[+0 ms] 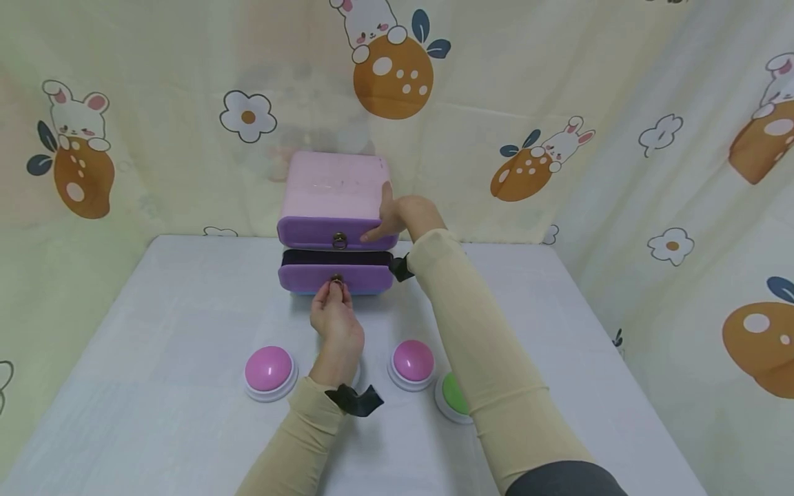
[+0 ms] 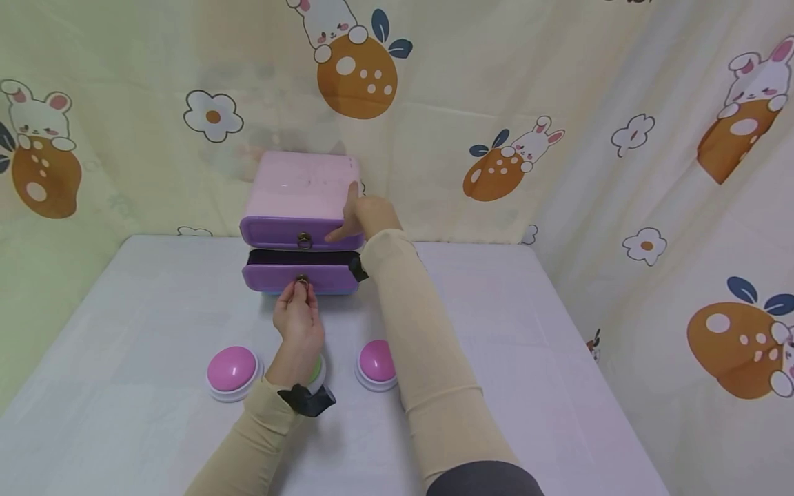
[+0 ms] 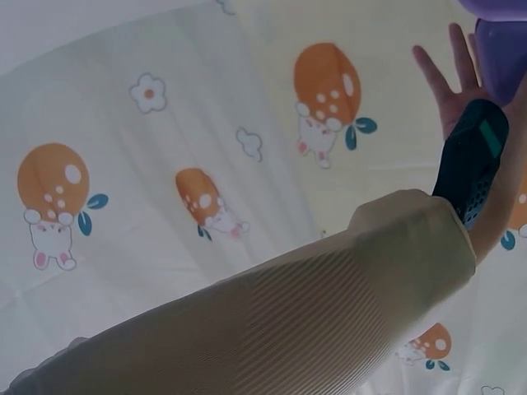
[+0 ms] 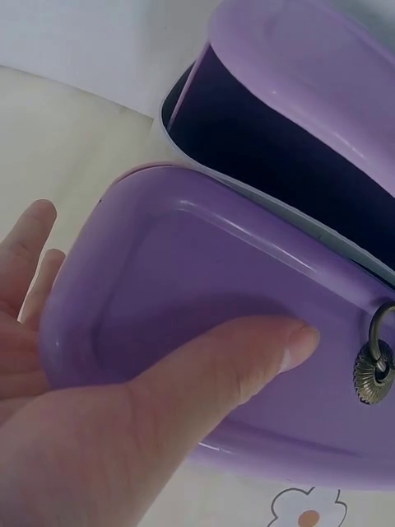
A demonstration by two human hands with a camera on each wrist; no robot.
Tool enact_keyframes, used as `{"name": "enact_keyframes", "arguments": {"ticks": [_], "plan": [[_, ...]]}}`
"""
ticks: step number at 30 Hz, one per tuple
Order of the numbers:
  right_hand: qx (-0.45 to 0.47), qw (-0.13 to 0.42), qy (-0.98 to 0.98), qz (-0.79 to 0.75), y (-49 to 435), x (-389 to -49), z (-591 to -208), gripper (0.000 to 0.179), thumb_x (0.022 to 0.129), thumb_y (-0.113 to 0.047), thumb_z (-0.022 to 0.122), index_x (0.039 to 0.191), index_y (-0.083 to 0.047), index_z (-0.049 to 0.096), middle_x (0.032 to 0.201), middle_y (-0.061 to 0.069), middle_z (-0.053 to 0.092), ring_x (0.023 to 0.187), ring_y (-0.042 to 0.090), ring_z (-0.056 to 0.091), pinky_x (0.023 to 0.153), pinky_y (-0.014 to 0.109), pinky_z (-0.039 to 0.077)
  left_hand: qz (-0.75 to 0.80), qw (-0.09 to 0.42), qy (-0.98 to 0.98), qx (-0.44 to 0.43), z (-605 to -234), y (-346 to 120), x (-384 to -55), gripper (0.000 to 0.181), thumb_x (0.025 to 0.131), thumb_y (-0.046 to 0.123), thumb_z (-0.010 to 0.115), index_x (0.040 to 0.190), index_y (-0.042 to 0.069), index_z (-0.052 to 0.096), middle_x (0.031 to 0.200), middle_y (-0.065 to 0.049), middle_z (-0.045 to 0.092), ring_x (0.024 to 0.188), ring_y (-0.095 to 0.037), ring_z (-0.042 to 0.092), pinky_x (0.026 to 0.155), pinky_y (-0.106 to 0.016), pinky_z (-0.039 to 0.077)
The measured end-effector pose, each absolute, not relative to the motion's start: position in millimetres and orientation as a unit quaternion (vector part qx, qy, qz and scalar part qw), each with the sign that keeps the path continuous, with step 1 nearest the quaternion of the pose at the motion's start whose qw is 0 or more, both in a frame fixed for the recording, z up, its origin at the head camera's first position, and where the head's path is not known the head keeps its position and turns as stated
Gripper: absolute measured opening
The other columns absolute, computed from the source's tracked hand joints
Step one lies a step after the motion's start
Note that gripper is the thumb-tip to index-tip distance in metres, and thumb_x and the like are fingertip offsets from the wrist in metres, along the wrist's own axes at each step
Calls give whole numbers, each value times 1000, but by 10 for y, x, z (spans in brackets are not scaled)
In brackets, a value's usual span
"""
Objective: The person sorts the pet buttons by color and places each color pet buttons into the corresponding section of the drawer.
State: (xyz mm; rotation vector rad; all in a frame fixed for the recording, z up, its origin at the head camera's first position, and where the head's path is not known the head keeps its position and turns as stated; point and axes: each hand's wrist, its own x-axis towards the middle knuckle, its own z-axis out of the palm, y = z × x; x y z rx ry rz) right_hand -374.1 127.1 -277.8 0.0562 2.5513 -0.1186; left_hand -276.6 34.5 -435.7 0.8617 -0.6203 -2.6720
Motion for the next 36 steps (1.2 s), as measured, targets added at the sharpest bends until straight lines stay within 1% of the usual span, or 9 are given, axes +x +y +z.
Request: {"name": "enact_keyframes", "arguments": {"ticks": [4,6,11,14,20,31,36], "plan": [[23,288,956,-44,1267,-3743,-2779,128,73,-69,64,144,-22,-33,161,9,0,145,30,18,116,48,24,-917,146,-215,302,-4347,360,-2744,18,94,-2,51,112,-3,51,105,-8,55,89,-11,57,83,-18,51],[25,287,957,-44,1268,-3744,-2778,129,73,-69,64,144,-23,-32,161,9,2,145,30,19,116,47,24,-914,150,-219,306,-4341,368,-2729,16,94,-1,52,110,-2,52,101,-6,56,86,-10,57,80,-18,50],[31,281,958,-43,1287,-3733,-2776,130,71,-68,66,146,-24,-30,160,11,9,142,30,24,115,47,28,-905,151,-244,315,-4343,398,-2701,12,94,1,53,106,1,54,91,-2,59,77,-9,57,67,-16,46],[33,280,958,-47,1297,-3725,-2777,130,71,-68,67,146,-24,-29,160,13,10,141,31,27,113,48,30,-899,150,-258,320,-4351,413,-2690,14,94,3,54,108,1,55,91,-1,60,78,-9,57,64,-15,45],[36,282,957,-47,1303,-3721,-2783,130,71,-68,66,144,-25,-33,159,13,11,140,31,28,113,47,31,-891,156,-273,328,-4352,436,-2661,15,95,4,53,110,1,55,92,-2,58,80,-10,58,68,-15,46],[28,282,957,-57,1308,-3713,-2787,129,73,-67,67,144,-24,-33,160,11,7,141,30,25,113,48,29,-885,173,-276,333,-4334,474,-2618,10,95,5,54,104,3,54,88,0,55,78,-9,56,67,-16,44],[22,280,958,-54,1307,-3700,-2778,128,74,-67,66,144,-23,-32,161,11,6,142,30,24,114,47,29,-883,177,-273,338,-4315,494,-2593,6,95,4,52,102,4,52,87,0,53,80,-10,55,68,-17,43]]}}
